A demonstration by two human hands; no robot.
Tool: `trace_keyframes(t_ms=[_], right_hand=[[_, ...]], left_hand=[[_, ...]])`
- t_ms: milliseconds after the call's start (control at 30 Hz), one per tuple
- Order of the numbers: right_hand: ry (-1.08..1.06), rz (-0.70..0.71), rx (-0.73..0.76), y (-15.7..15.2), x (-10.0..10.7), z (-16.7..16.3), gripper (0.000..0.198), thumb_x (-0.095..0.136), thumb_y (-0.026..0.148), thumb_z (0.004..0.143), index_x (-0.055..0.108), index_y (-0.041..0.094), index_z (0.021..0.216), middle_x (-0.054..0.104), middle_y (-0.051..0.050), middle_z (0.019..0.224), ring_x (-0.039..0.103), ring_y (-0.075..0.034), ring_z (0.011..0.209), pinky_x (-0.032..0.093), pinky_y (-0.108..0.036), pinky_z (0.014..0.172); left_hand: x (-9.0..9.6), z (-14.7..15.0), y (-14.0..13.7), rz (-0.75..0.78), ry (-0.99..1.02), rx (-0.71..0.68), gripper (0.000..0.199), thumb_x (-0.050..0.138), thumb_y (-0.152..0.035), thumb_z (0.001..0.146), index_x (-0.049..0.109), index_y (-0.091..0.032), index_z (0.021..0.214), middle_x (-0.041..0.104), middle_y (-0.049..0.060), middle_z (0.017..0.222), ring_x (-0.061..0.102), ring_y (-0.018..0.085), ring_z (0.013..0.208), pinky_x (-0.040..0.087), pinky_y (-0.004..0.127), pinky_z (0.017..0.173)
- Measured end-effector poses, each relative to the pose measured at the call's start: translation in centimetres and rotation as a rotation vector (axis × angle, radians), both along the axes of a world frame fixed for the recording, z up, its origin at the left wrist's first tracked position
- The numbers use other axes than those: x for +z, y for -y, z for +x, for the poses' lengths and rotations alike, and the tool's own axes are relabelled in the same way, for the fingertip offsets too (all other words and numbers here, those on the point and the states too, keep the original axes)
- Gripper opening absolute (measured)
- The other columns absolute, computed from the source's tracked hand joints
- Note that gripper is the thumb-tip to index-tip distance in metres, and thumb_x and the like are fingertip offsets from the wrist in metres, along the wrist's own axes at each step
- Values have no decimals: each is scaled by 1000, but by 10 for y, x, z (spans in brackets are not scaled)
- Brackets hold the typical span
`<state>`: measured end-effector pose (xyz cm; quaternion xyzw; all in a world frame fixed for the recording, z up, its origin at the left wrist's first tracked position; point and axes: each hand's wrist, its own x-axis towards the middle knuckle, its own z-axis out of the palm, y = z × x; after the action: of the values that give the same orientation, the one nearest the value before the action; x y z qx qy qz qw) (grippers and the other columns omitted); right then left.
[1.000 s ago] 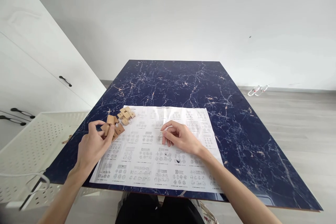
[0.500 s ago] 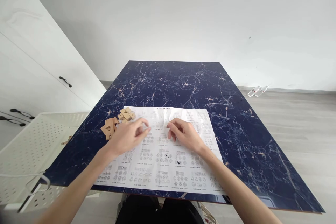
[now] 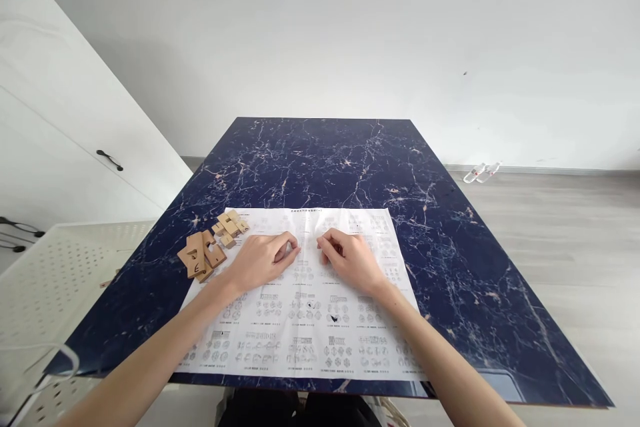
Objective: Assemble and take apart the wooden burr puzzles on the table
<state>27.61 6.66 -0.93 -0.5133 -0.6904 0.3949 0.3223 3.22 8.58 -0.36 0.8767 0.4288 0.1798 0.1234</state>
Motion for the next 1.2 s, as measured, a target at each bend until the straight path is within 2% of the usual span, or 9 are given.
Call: trace_keyframes(t_ms=[533,1200], right_hand=[[21,14,8,0,2,0,37,51,42,109,60,26,77,71,0,68,51,-15,51,37,-33,55],[39,43,10,0,2,-1,34,51,38,108,61,24,79,74,0,70,53,-14,52,39,-31,56]], left_hand=[[-1,1,-1,3,1,-5,24,51,-37,109,66,-20,100,66,-3,63,63,14,53,39,26,54],[-2,1,-2,29,12,-18,23,53,-35,108,67,-19,99,63,-5,60,62,13,51,39,25,54]])
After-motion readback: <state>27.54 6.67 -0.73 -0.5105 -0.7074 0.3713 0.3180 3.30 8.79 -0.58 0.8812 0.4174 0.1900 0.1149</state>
